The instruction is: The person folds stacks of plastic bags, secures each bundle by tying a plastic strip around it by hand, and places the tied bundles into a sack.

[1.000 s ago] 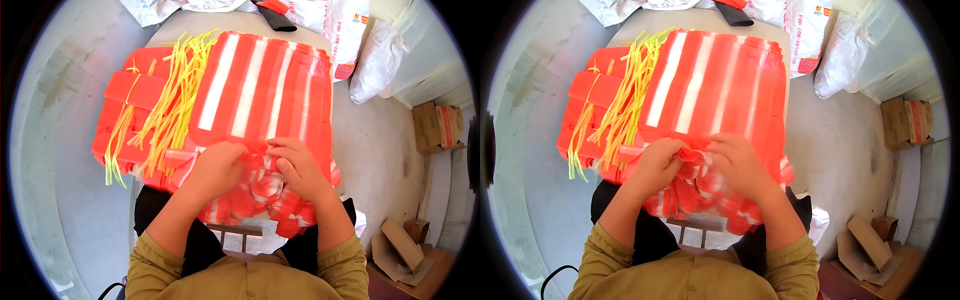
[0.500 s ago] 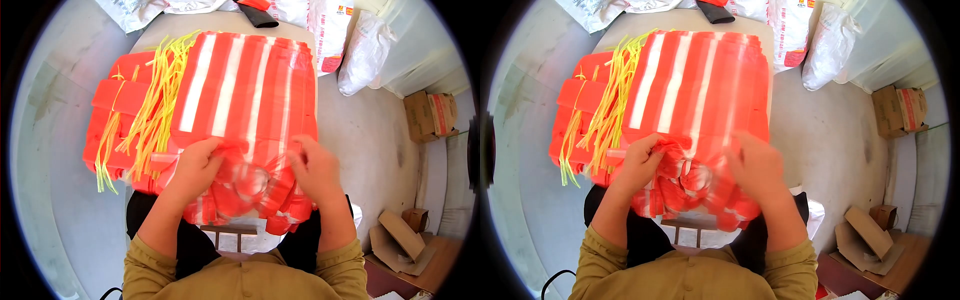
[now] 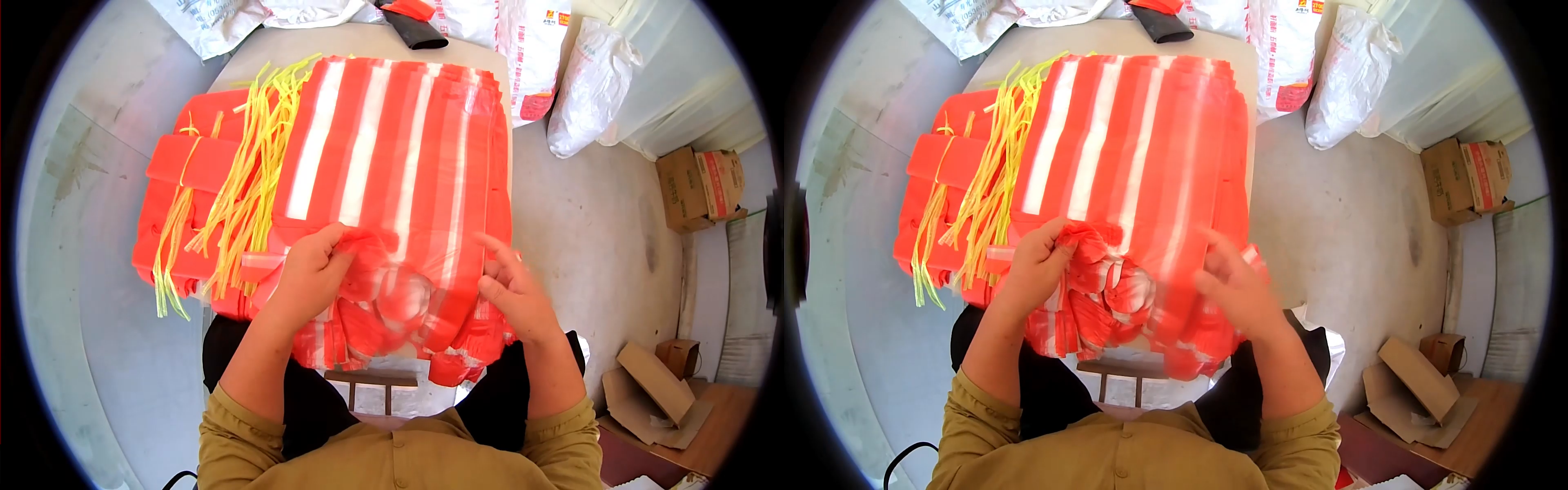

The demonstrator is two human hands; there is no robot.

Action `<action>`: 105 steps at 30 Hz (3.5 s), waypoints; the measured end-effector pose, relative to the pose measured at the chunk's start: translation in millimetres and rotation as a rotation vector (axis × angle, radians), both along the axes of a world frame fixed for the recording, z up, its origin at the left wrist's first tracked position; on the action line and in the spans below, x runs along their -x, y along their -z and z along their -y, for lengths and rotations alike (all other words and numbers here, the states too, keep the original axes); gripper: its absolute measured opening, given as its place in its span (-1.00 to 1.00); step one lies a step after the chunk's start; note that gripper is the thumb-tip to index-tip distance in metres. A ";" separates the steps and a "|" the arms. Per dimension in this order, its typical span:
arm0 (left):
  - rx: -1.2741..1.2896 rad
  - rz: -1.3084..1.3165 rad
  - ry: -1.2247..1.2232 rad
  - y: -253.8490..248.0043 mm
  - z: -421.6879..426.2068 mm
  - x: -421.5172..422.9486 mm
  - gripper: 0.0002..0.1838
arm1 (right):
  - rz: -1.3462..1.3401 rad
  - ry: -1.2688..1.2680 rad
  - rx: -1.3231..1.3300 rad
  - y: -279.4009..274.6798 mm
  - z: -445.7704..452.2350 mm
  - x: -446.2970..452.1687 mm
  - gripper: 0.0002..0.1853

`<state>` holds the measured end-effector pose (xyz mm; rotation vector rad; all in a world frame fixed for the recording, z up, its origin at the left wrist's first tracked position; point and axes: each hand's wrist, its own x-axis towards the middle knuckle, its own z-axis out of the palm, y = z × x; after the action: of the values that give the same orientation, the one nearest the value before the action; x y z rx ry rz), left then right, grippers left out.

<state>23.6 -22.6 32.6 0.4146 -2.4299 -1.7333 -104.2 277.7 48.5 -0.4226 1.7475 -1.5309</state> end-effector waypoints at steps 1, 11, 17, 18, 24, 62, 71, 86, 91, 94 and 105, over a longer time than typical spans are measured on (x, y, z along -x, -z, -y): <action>0.001 0.018 0.005 -2.0 0.9 0.1 -0.81 | 0.010 -0.048 -0.012 -2.8 0.9 -3.9 -0.32; 0.338 -0.041 0.147 1.6 4.8 -4.1 -0.82 | 0.038 -0.554 0.063 -16.0 -11.7 5.0 -0.56; 0.590 -0.223 0.384 -11.6 2.0 -9.5 -0.72 | 0.031 -0.300 0.033 -11.3 22.3 4.2 -0.57; 0.598 -0.236 0.384 -11.2 2.4 -10.3 -0.72 | 0.048 -0.268 -0.029 -17.6 30.9 3.3 -0.57; 0.602 -0.264 0.382 -3.5 3.7 -12.2 -0.71 | 0.199 -0.310 0.015 -4.0 58.8 6.3 -0.44; 0.816 -0.501 0.289 -5.4 5.2 -25.4 -0.76 | -0.973 -0.237 -0.605 -22.7 124.9 -15.0 -0.73; 0.794 -0.512 0.232 -4.2 2.8 -23.0 -0.75 | -1.189 -0.123 -0.362 -10.2 124.7 -8.7 -0.84; 0.536 -0.321 0.062 -3.0 -5.5 17.2 -0.88 | -1.338 -0.189 0.120 -2.1 101.9 -7.1 -0.87; 0.505 -0.196 -0.007 3.1 -3.5 24.3 -0.89 | -1.469 -0.296 0.127 -4.0 111.4 -13.7 -0.78; 0.478 -0.188 -0.062 3.5 -4.8 28.5 -0.88 | -1.508 -0.282 0.041 11.1 113.1 -7.9 -0.76; 0.851 -0.271 0.089 -14.3 9.0 -0.3 -0.59 | -1.345 -0.233 -0.070 9.8 107.7 -2.8 -0.72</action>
<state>23.9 -31.6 46.8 -0.0340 -2.6873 -0.5799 -101.4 170.0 38.7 -1.8383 2.5124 -0.9778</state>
